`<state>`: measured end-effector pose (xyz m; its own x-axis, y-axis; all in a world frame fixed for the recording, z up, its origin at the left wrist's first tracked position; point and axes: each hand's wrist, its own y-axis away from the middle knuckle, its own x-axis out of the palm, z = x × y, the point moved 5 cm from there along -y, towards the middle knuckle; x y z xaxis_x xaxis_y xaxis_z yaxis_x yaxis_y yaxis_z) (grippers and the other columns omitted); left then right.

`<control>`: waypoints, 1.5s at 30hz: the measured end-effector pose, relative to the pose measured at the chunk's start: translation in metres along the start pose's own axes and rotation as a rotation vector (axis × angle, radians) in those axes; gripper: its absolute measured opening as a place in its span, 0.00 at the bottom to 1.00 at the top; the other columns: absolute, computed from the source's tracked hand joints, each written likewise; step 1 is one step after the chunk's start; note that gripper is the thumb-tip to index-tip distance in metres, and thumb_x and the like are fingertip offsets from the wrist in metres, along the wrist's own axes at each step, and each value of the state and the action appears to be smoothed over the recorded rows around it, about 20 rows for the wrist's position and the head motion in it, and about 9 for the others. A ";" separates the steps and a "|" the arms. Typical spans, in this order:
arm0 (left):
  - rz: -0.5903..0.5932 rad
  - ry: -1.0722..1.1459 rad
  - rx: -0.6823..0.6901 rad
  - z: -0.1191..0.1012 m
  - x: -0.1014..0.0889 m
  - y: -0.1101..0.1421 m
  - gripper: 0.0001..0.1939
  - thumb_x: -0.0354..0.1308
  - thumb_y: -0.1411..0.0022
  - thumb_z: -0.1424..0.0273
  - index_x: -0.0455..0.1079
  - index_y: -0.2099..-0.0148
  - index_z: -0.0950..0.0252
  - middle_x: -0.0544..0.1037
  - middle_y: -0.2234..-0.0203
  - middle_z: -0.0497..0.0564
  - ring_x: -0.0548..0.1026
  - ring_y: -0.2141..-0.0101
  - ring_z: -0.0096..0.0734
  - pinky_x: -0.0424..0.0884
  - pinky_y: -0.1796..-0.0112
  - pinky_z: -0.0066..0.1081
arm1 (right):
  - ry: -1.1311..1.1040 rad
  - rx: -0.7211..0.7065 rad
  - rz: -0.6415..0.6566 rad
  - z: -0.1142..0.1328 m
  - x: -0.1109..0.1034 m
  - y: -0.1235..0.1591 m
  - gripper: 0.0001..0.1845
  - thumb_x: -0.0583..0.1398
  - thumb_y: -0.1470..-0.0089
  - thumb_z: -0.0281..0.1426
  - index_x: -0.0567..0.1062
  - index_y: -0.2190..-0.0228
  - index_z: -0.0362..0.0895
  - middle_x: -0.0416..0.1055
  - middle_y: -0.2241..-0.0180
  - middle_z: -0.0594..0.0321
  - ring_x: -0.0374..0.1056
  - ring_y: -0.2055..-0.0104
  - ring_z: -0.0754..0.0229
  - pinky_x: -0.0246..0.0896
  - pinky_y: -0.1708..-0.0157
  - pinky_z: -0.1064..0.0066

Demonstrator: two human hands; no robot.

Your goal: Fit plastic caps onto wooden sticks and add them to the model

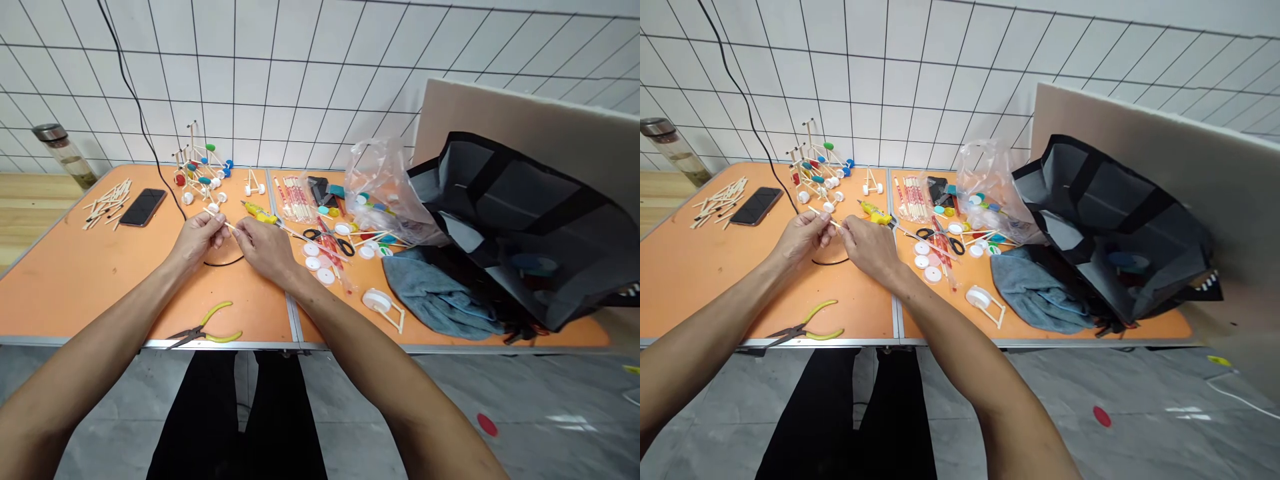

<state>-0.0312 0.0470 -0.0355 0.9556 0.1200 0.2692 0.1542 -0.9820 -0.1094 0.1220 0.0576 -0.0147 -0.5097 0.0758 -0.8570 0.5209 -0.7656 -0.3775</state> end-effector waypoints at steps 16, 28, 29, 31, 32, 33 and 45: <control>0.042 -0.001 0.024 0.002 0.000 -0.001 0.20 0.83 0.59 0.60 0.78 0.73 0.65 0.81 0.78 0.49 0.69 0.81 0.21 0.65 0.78 0.24 | 0.060 0.002 0.053 0.003 0.000 0.001 0.17 0.50 0.23 0.37 0.78 0.54 0.46 0.85 0.57 0.57 0.77 0.57 0.54 0.48 0.65 0.66; 0.052 -0.012 0.001 0.003 0.001 0.002 0.23 0.84 0.63 0.58 0.78 0.73 0.66 0.80 0.81 0.50 0.70 0.82 0.21 0.66 0.79 0.23 | 0.075 0.051 0.154 0.011 -0.002 0.002 0.19 0.49 0.22 0.37 0.78 0.51 0.46 0.85 0.55 0.54 0.77 0.55 0.52 0.51 0.63 0.67; 0.052 -0.018 0.014 0.002 0.001 0.002 0.22 0.83 0.62 0.58 0.78 0.74 0.66 0.80 0.81 0.50 0.70 0.82 0.21 0.65 0.79 0.23 | 0.072 0.049 0.158 0.012 -0.002 0.002 0.19 0.49 0.22 0.37 0.78 0.50 0.46 0.85 0.55 0.54 0.77 0.55 0.52 0.51 0.63 0.67; 0.057 -0.031 0.037 0.001 0.001 0.003 0.21 0.83 0.61 0.58 0.77 0.74 0.65 0.80 0.81 0.50 0.69 0.82 0.21 0.65 0.79 0.23 | 0.065 0.041 0.164 0.013 -0.003 0.002 0.20 0.48 0.22 0.37 0.78 0.50 0.46 0.85 0.55 0.54 0.77 0.55 0.52 0.51 0.62 0.67; 0.059 -0.037 0.042 0.001 0.001 0.003 0.21 0.82 0.60 0.58 0.77 0.74 0.65 0.80 0.80 0.50 0.69 0.82 0.22 0.65 0.79 0.24 | 0.063 0.039 0.167 0.013 -0.003 0.002 0.20 0.48 0.21 0.37 0.78 0.50 0.46 0.85 0.55 0.54 0.77 0.55 0.52 0.52 0.62 0.67; 0.059 -0.043 0.042 0.001 0.001 0.003 0.21 0.82 0.60 0.58 0.77 0.74 0.65 0.80 0.80 0.50 0.69 0.82 0.22 0.65 0.79 0.24 | 0.064 0.039 0.171 0.013 -0.004 0.002 0.20 0.47 0.21 0.37 0.78 0.50 0.46 0.85 0.54 0.54 0.77 0.55 0.52 0.52 0.62 0.66; 0.024 -0.076 -0.006 0.007 -0.005 0.000 0.23 0.76 0.49 0.52 0.72 0.74 0.63 0.78 0.82 0.50 0.69 0.83 0.24 0.64 0.79 0.24 | 0.110 0.051 0.172 0.014 0.002 0.004 0.18 0.48 0.22 0.37 0.77 0.50 0.47 0.84 0.54 0.57 0.77 0.55 0.53 0.51 0.64 0.66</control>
<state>-0.0341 0.0469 -0.0433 0.9753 0.1074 0.1929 0.1301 -0.9855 -0.1091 0.1135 0.0454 -0.0126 -0.3367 0.0083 -0.9416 0.5572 -0.8043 -0.2064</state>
